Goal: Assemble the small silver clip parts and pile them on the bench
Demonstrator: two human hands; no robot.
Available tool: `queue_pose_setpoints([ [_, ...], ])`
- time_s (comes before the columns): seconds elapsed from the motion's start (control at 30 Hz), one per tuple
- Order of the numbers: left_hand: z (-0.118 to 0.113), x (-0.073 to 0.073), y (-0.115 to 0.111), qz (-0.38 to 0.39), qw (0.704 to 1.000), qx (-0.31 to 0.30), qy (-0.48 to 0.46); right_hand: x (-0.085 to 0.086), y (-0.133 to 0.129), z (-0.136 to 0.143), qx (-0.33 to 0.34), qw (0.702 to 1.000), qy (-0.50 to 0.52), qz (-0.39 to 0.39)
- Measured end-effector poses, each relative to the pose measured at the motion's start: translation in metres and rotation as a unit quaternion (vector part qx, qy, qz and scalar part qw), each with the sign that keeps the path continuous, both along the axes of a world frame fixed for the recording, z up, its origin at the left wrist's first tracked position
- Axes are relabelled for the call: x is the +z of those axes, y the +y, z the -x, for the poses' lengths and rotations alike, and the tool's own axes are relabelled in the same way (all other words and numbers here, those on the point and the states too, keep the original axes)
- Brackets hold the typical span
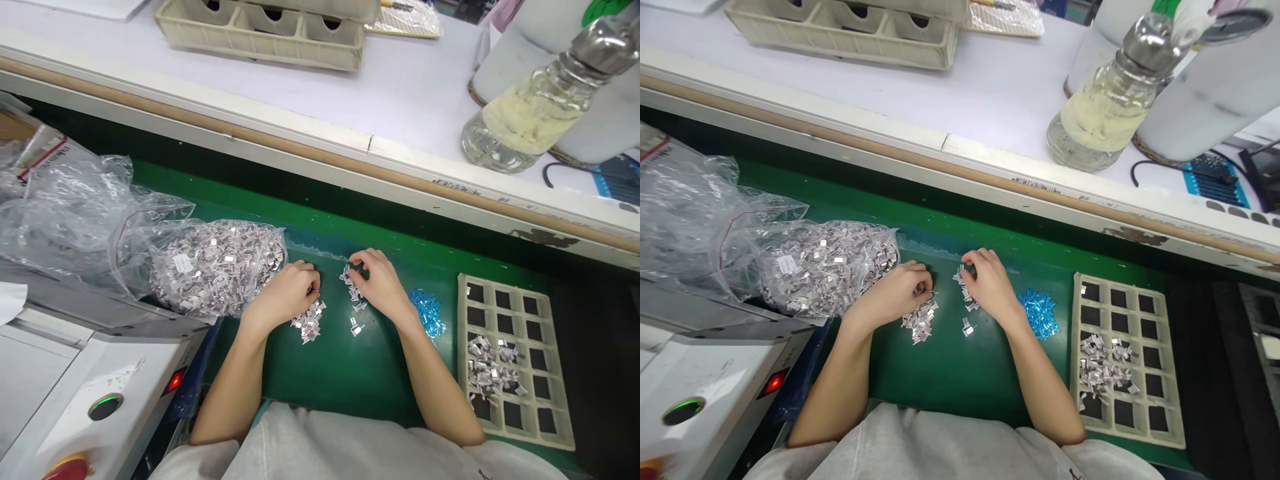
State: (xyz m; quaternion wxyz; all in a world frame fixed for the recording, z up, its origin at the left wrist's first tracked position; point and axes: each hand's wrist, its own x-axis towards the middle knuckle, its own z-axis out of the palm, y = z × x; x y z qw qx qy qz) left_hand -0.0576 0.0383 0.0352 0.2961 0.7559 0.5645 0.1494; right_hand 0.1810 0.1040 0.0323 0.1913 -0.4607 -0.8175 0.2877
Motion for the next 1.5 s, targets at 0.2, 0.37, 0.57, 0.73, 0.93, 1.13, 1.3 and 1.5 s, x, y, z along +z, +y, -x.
queue_pose_setpoints([
  [0.2, -0.003, 0.012, 0.001, 0.014, 0.996, 0.017, -0.084, -0.017, 0.015, -0.001, -0.1, 0.99, -0.008, -0.1],
  [0.37, -0.007, 0.019, 0.003, 0.012, 0.972, 0.08, -0.222, -0.032, 0.02, -0.001, -0.101, 0.988, -0.036, -0.109],
  [0.57, -0.017, 0.013, 0.005, 0.058, 0.912, 0.161, -0.374, -0.035, 0.023, -0.001, -0.127, 0.988, 0.009, -0.092],
  [0.73, -0.028, 0.005, 0.008, 0.067, 0.885, 0.23, -0.398, -0.03, 0.021, -0.002, -0.146, 0.985, 0.052, -0.077],
  [0.93, -0.037, -0.005, 0.01, 0.049, 0.88, 0.239, -0.407, 0.002, 0.004, 0.002, -0.08, 0.987, 0.134, -0.033],
  [1.13, -0.037, -0.01, 0.01, 0.029, 0.888, 0.232, -0.397, 0.022, -0.006, 0.008, -0.002, 0.991, 0.135, 0.024],
  [1.3, -0.037, -0.011, 0.01, 0.024, 0.893, 0.227, -0.389, 0.019, -0.006, 0.01, 0.011, 0.99, 0.143, 0.015],
  [1.5, -0.038, -0.011, 0.008, 0.018, 0.897, 0.217, -0.385, 0.014, -0.006, 0.012, 0.015, 0.988, 0.151, 0.015],
])
